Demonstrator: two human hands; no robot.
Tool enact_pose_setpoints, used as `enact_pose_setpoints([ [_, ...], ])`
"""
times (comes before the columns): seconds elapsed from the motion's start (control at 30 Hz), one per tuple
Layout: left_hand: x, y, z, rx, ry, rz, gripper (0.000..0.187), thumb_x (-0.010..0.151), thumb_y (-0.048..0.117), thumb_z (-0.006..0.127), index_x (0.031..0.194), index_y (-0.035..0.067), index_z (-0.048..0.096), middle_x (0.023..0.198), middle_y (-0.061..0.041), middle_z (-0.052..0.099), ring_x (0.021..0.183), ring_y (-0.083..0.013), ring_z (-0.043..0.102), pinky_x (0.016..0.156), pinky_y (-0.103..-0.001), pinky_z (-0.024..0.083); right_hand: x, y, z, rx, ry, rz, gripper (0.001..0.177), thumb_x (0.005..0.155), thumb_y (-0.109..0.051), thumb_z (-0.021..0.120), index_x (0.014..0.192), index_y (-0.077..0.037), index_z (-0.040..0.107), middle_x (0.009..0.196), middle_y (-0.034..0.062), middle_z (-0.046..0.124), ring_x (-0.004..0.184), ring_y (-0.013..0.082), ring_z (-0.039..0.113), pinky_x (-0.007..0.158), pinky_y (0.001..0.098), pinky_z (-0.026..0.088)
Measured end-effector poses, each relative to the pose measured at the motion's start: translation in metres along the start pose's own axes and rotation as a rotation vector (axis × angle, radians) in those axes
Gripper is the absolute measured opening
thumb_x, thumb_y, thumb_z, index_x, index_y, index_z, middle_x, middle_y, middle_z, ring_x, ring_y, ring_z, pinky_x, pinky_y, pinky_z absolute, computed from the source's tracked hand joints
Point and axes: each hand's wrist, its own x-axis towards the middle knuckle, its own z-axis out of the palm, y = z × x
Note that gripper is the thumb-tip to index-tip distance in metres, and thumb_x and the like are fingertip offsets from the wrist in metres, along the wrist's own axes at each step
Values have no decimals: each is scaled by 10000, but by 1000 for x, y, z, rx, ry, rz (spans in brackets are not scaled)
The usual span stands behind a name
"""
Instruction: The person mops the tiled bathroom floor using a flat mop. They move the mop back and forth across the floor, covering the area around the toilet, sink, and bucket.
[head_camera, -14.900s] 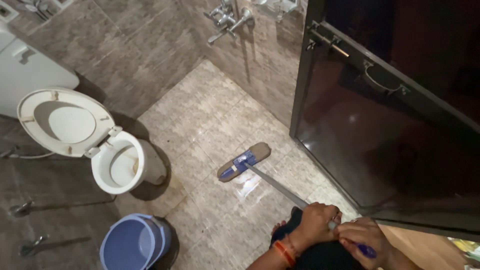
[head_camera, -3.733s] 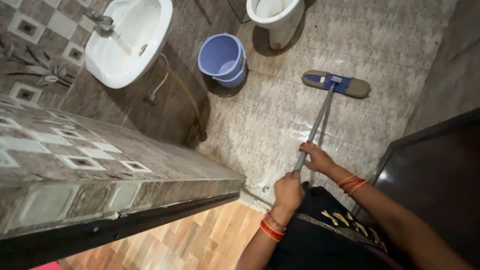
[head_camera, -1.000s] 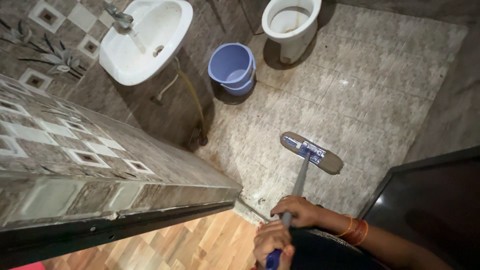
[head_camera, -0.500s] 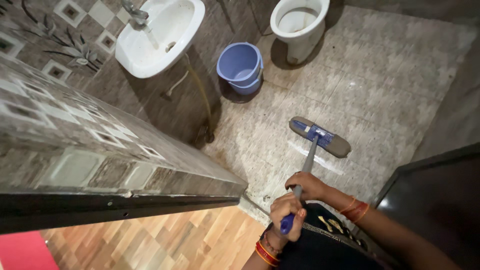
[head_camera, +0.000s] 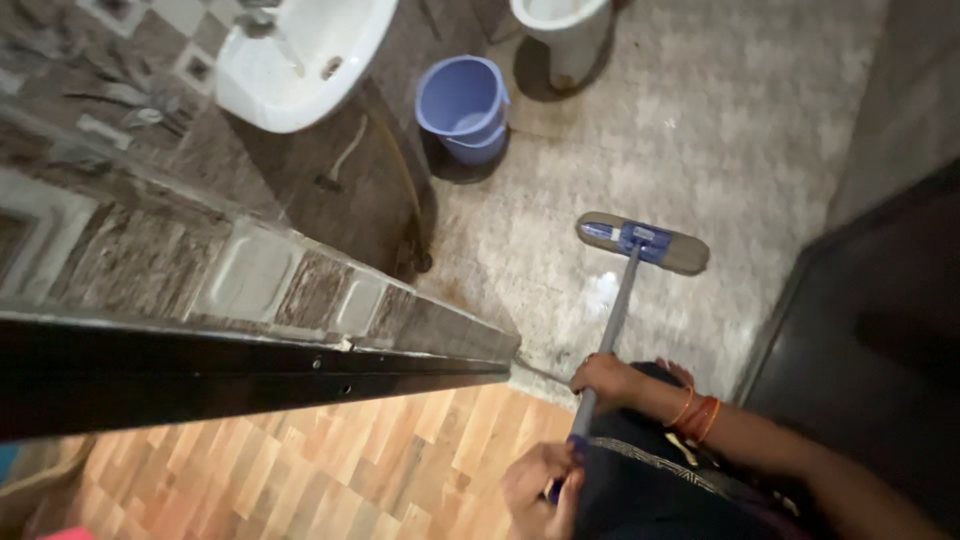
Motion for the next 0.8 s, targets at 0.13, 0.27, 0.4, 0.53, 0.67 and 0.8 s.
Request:
enact_pose_setpoints([
  [0.13,-22,20,-44,425,-213,-177,131,781,89,806,847,51,700,813,-134,769,757,-302,772,718,-347,603,-12,-42,59,9,65,2,262,604,-265,791,805,-117,711,754,95,687,749,359,670,692,477,520],
  [0.27,-42,14,-68,647,-480,-627,342,723,207,812,1038,95,739,953,-192,776,879,-362,774,755,-412,608,-6,-75,72,62,-133,171,343,561,-273,828,851,-117,731,805,92,706,806,353,678,726,491,524],
  [0.4,-62,-10,-69,713,-705,-919,501,741,244,757,1235,178,700,983,-164,764,896,-333,768,828,-430,601,-11,-78,70,66,-165,180,366,552,-238,800,902,-141,752,840,67,719,834,325,693,748,479,528],
  [0.53,-64,-17,-54,718,-737,-797,499,761,187,728,1255,149,665,969,-201,740,876,-393,735,781,-493,581,-25,-49,83,72,-84,98,336,626,-205,793,957,-158,752,870,50,722,844,312,691,774,456,528],
  [0.67,-49,-25,-6,862,-768,-779,446,817,209,697,1248,124,618,930,-196,718,815,-420,709,724,-528,562,-45,-9,82,20,23,101,376,611,-196,815,981,-165,753,876,54,715,886,316,671,839,460,503],
  [0.8,-25,-61,55,889,-880,-748,440,847,173,656,1274,95,580,927,-221,689,816,-434,695,730,-532,556,-66,33,51,-68,59,196,413,547,-194,842,948,-173,746,889,80,702,959,328,644,962,529,458],
])
